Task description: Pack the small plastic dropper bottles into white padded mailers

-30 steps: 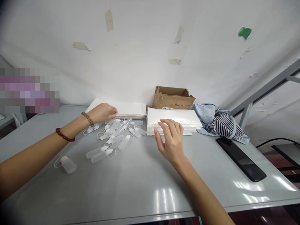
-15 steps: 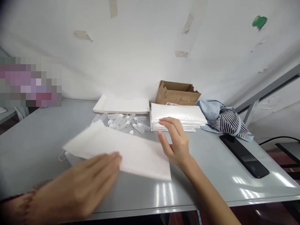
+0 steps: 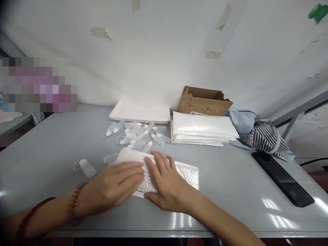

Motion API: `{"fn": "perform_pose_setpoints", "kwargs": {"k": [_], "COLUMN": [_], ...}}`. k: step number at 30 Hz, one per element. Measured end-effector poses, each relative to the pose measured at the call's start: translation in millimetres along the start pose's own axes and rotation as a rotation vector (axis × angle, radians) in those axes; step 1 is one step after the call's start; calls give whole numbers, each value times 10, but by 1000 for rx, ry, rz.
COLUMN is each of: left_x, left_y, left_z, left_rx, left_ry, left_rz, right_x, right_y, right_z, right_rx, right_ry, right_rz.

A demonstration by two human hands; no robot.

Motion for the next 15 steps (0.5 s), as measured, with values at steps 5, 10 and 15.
{"fn": "perform_pose_setpoints", "kwargs": {"k": [5, 10, 15], "left_x": [56, -85, -119], "left_y": [-244, -297, -179], "left_z": [643, 872, 716], "left_rx": [-18, -377, -608], "left_ry": [-653, -1113, -1072], "left_rz": [146, 634, 883], "right_x": [55, 82, 82], "right_y": [50, 69, 1], "right_z": [52, 62, 62], "right_rx": [-36, -51, -2], "right_ry": [-57, -38, -64], "right_rz": [-23, -61, -120]}}
Point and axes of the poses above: each hand's wrist, its own x-axis towards the middle knuckle, its own y-axis out of the palm, z = x × y, the point moved 4 cm from there along x, towards the middle knuckle, and after that the axes turned 14 degrees about -y, right-handed, at the moved point
